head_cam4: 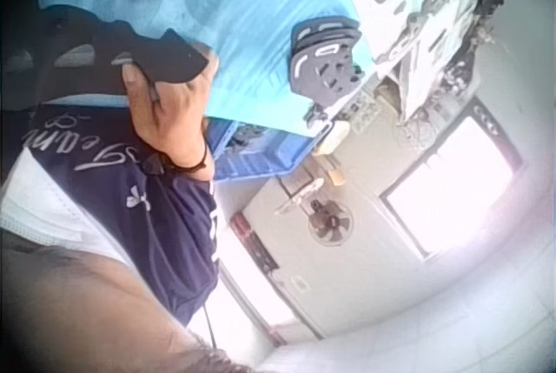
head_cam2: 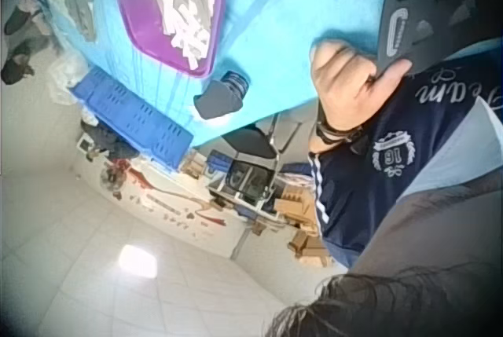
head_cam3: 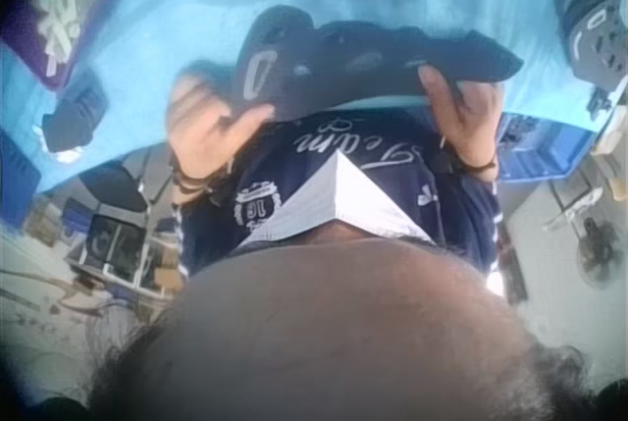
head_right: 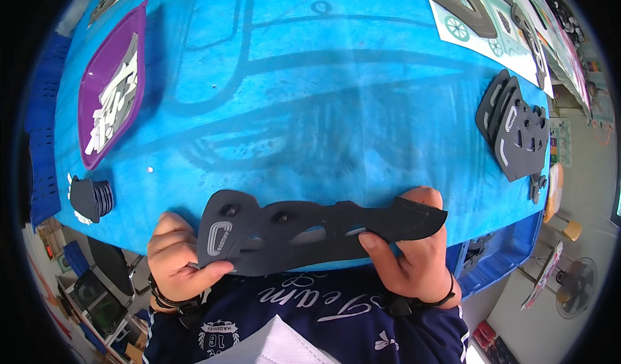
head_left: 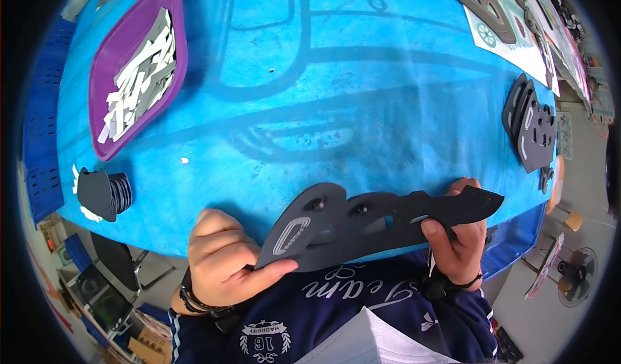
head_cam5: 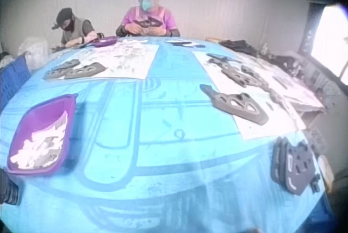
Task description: Applying adhesive strips to black synthetic shoe upper components at a manufacturing workstation.
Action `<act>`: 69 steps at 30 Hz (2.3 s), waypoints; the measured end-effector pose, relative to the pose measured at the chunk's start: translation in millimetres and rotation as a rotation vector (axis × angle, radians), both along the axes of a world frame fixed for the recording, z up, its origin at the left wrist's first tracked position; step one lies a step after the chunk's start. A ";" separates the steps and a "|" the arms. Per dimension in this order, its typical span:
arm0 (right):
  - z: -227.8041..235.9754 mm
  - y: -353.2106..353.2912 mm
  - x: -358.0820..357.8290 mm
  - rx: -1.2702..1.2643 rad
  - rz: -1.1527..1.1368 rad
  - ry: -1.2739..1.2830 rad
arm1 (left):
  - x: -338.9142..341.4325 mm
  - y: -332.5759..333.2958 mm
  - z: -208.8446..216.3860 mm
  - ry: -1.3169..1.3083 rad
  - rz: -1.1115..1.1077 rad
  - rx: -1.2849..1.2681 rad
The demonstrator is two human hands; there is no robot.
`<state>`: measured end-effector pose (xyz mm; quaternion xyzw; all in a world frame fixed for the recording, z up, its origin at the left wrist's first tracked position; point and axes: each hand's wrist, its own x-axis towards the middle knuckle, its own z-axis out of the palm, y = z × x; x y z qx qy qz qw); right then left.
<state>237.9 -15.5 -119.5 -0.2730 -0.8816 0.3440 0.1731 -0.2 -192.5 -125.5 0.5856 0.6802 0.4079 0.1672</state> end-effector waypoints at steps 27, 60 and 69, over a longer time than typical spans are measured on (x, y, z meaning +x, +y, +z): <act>-0.1 -2.6 -11.7 0.133 -0.003 -0.095 | 0.4 9.0 5.4 0.151 -0.028 -0.135; -13.2 -55.6 -27.8 -0.909 -0.058 1.094 | 52.4 -4.1 11.1 -1.020 0.008 0.241; 12.9 -23.4 -18.5 0.734 -0.217 0.534 | -103.7 -77.1 94.4 0.551 0.273 -0.138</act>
